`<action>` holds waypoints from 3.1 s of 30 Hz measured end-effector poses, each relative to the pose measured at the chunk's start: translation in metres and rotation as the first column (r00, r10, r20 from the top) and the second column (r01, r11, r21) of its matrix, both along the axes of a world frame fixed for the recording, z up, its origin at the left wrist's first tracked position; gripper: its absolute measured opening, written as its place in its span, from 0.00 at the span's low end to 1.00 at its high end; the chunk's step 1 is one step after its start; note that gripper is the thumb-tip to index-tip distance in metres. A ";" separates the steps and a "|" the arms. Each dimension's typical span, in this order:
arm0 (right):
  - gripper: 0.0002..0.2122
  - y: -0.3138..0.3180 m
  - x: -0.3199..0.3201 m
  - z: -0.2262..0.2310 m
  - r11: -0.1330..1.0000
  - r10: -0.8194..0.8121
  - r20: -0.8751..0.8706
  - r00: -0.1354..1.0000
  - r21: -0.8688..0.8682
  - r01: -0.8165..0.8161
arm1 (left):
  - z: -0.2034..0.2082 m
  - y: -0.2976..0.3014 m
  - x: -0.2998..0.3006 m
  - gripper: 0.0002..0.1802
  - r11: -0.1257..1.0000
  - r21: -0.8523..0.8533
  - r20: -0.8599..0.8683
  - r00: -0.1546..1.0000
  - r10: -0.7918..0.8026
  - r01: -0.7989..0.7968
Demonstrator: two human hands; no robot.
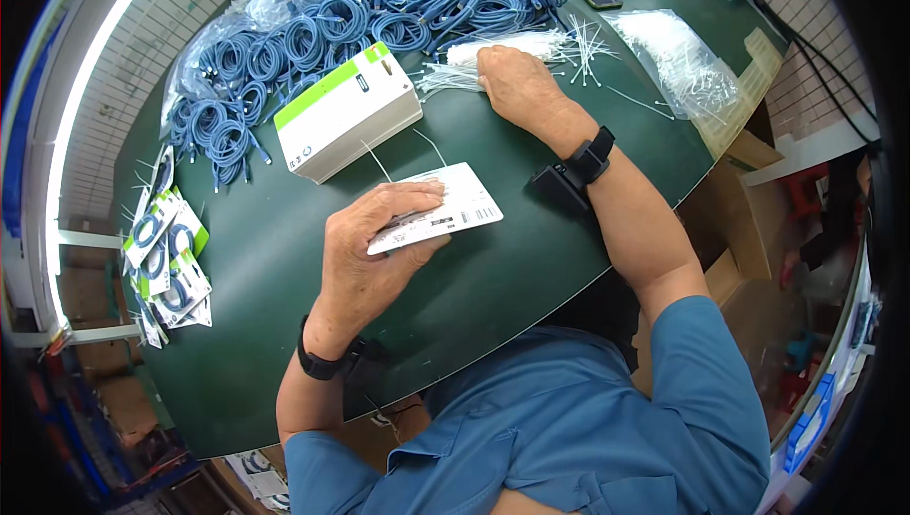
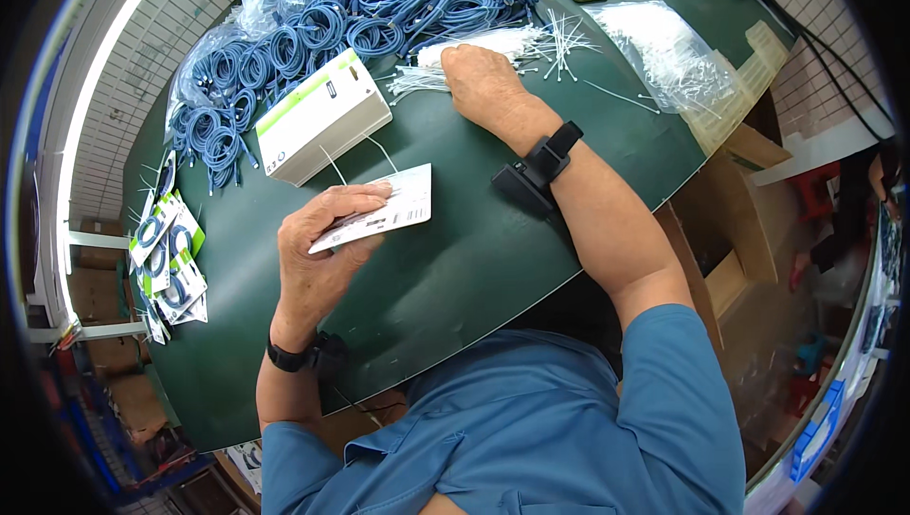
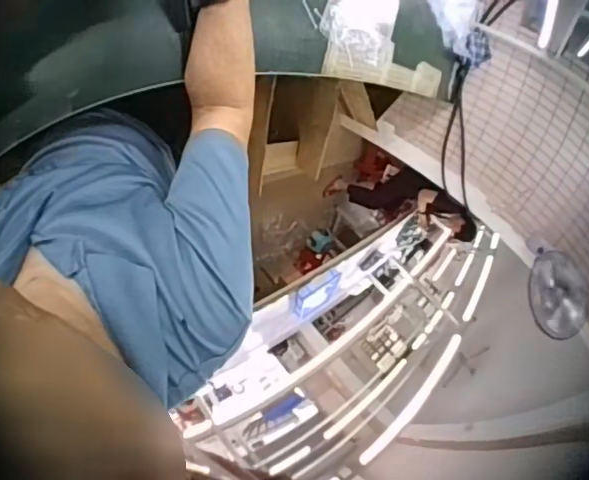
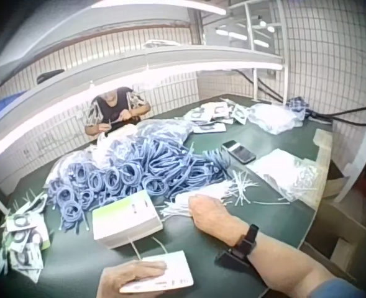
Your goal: Coiling blue USB cables and placing them into product packaging.
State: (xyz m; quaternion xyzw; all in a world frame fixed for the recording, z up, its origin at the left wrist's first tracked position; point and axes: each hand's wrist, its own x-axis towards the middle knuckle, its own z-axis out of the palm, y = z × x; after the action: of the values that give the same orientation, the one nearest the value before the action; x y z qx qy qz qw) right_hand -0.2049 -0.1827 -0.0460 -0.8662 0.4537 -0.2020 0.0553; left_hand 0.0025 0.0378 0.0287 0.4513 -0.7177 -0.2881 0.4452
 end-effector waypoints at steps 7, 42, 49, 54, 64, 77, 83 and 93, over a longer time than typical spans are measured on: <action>0.05 0.003 -0.002 0.005 0.999 0.006 0.051 0.999 -0.037 -0.004 | 0.003 -0.002 -0.005 0.17 0.995 -0.104 -0.003 1.000 -0.008 0.007; 0.03 0.048 0.026 0.050 0.902 0.429 0.576 0.696 -0.311 -0.299 | 0.016 -0.012 0.045 0.18 0.650 -0.686 0.079 0.854 0.514 -0.328; 0.08 0.088 0.024 0.074 0.776 0.594 0.714 0.371 -0.387 -0.498 | 0.005 -0.020 0.050 0.19 0.643 -0.718 0.154 0.840 0.520 -0.266; 0.10 0.111 0.027 0.082 0.639 0.684 0.695 0.222 -0.424 -0.642 | -0.003 -0.020 0.050 0.21 0.659 -0.709 0.148 0.861 0.487 -0.252; 0.10 0.118 0.033 0.079 0.623 0.659 0.721 0.215 -0.363 -0.692 | -0.001 -0.015 0.045 0.21 0.687 -0.696 0.194 0.867 0.460 -0.209; 0.10 0.119 0.037 0.073 0.648 0.625 0.739 0.251 -0.313 -0.694 | 0.000 -0.012 0.038 0.19 0.690 -0.701 0.228 0.861 0.455 -0.179; 0.11 0.116 0.038 0.071 0.644 0.662 0.695 0.280 -0.335 -0.688 | 0.000 -0.014 0.033 0.21 0.683 -0.693 0.116 0.899 0.422 -0.232; 0.12 0.122 0.038 0.069 0.692 0.606 0.741 0.289 -0.311 -0.652 | 0.002 -0.008 0.023 0.22 0.682 -0.665 0.038 0.898 0.438 -0.304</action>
State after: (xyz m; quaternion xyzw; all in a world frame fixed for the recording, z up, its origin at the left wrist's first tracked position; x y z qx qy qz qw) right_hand -0.1665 -0.0606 0.0228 -0.7806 0.0049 -0.5181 0.3496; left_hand 0.0255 0.0300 0.0305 0.4330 -0.7048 0.1182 0.5493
